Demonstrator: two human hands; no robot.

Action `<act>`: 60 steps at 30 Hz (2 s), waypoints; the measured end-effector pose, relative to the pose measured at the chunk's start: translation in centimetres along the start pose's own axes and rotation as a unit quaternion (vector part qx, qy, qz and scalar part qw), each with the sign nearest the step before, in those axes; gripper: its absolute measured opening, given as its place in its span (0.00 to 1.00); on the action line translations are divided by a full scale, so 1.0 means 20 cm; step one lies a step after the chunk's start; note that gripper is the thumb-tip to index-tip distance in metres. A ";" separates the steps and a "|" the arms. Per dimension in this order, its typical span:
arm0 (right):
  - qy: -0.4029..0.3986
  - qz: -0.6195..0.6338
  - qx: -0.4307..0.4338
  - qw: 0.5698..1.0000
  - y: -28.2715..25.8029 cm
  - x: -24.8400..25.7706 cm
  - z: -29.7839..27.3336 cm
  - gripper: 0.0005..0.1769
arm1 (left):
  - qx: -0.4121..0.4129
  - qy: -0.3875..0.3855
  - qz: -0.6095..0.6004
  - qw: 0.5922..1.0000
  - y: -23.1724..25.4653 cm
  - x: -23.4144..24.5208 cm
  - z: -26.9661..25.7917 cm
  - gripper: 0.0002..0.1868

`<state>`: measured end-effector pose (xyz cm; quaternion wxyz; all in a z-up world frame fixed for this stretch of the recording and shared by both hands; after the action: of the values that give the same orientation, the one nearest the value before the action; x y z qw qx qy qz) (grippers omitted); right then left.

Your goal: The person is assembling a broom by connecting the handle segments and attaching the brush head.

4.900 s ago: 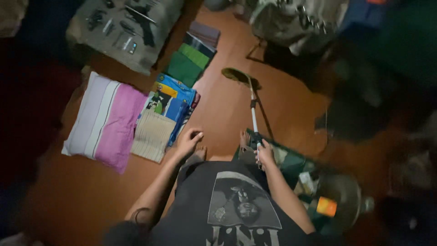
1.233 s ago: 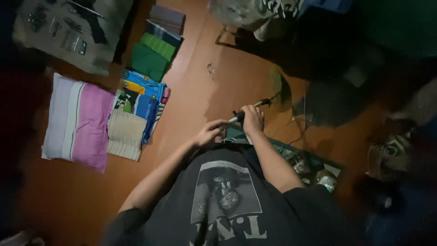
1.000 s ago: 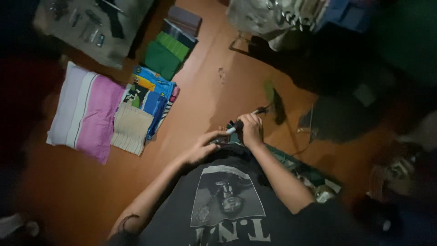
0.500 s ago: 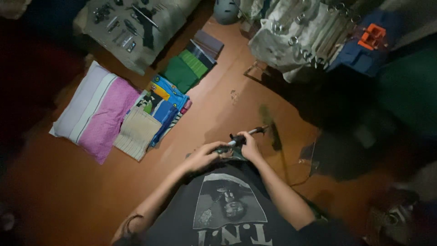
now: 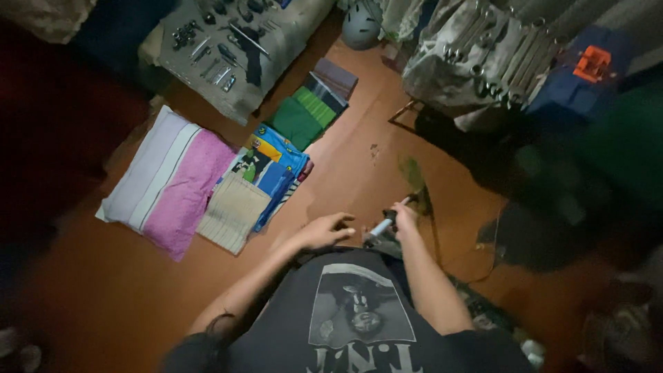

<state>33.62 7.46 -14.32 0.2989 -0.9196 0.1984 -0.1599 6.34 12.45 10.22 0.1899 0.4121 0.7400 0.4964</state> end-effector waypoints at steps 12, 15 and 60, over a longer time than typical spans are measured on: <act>-0.009 0.051 -0.020 0.998 0.21 -0.02 -1.19 0.22 | 0.095 0.017 -0.260 0.961 -1.23 0.34 -0.03 0.23; -0.021 -0.043 -0.021 0.999 0.41 -0.12 -1.18 0.25 | 0.044 0.019 -0.124 0.991 -0.91 0.49 -0.02 0.24; 0.007 -0.110 0.069 0.991 1.36 -0.69 -1.72 0.22 | 0.113 0.009 0.071 0.991 -1.36 0.39 -1.55 0.31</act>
<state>0.03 -23.05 -6.94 0.3408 -0.9119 0.0865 -0.2116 -31.12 -3.82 0.52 0.1000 0.4780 0.7619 0.4254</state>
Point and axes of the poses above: each hand's wrist, its own z-axis towards the middle knuckle, its own x-axis out of the back of the hand, y = z × x, the point moved 10 cm from there along z, towards the middle knuckle, and after that the axes turned 14 degrees about -z, right-handed, at the moved point
